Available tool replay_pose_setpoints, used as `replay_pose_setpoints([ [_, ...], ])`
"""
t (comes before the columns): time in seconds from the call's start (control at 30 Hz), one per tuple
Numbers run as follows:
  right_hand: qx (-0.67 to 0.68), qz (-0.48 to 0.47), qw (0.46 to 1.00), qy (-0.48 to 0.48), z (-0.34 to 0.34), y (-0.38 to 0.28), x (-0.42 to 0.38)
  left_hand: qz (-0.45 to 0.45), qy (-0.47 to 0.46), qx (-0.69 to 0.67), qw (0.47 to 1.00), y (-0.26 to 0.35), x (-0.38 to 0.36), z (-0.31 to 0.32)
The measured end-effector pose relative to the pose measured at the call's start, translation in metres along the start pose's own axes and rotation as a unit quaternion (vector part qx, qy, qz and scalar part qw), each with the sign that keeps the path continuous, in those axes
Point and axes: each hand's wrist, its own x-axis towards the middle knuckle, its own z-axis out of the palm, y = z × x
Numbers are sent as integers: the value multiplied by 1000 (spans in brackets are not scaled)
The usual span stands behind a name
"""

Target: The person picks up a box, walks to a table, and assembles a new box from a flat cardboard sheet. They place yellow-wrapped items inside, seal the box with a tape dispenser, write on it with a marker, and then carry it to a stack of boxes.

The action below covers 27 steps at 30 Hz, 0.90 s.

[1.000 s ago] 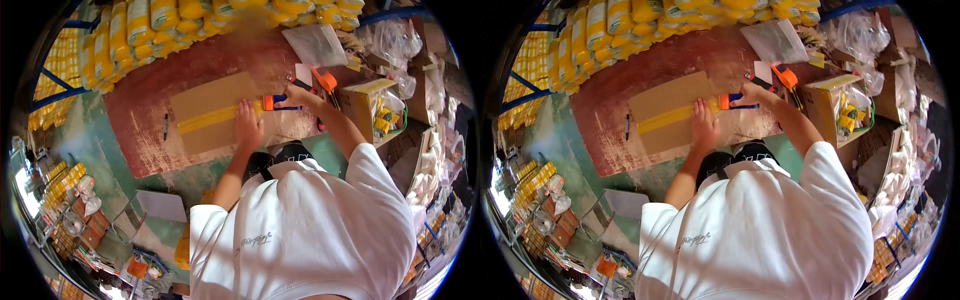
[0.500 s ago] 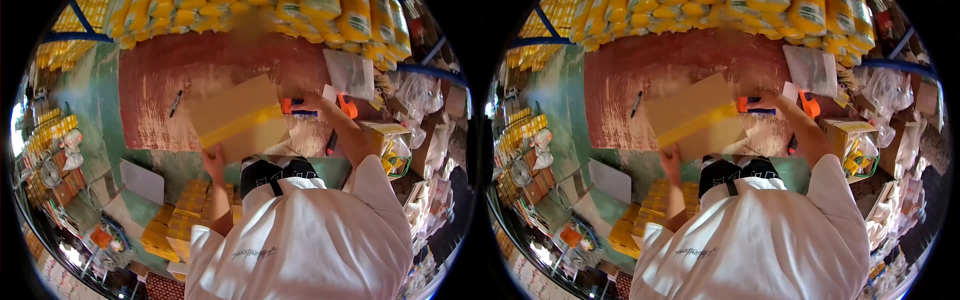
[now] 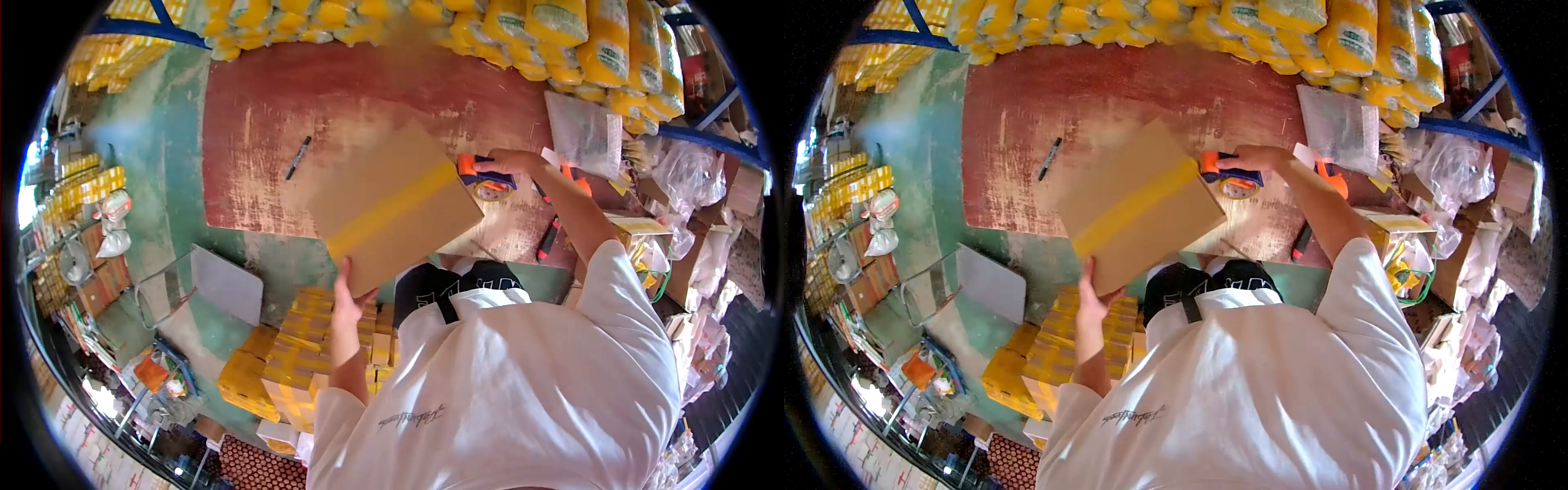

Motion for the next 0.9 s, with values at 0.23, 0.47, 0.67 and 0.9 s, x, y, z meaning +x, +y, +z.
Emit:
replay_pose_setpoints([
  [0.23,77,21,997,14,-12,-58,-8,157,-56,146,975,130,-35,-5],
  [0.47,341,-93,935,6,-27,-74,1,180,64,308,932,225,-13,8],
  [0.67,537,-127,834,8,-26,-88,16,309,185,311,879,268,23,49],
  [0.9,555,-131,819,-64,27,-28,50,349,199,312,861,277,27,61],
])
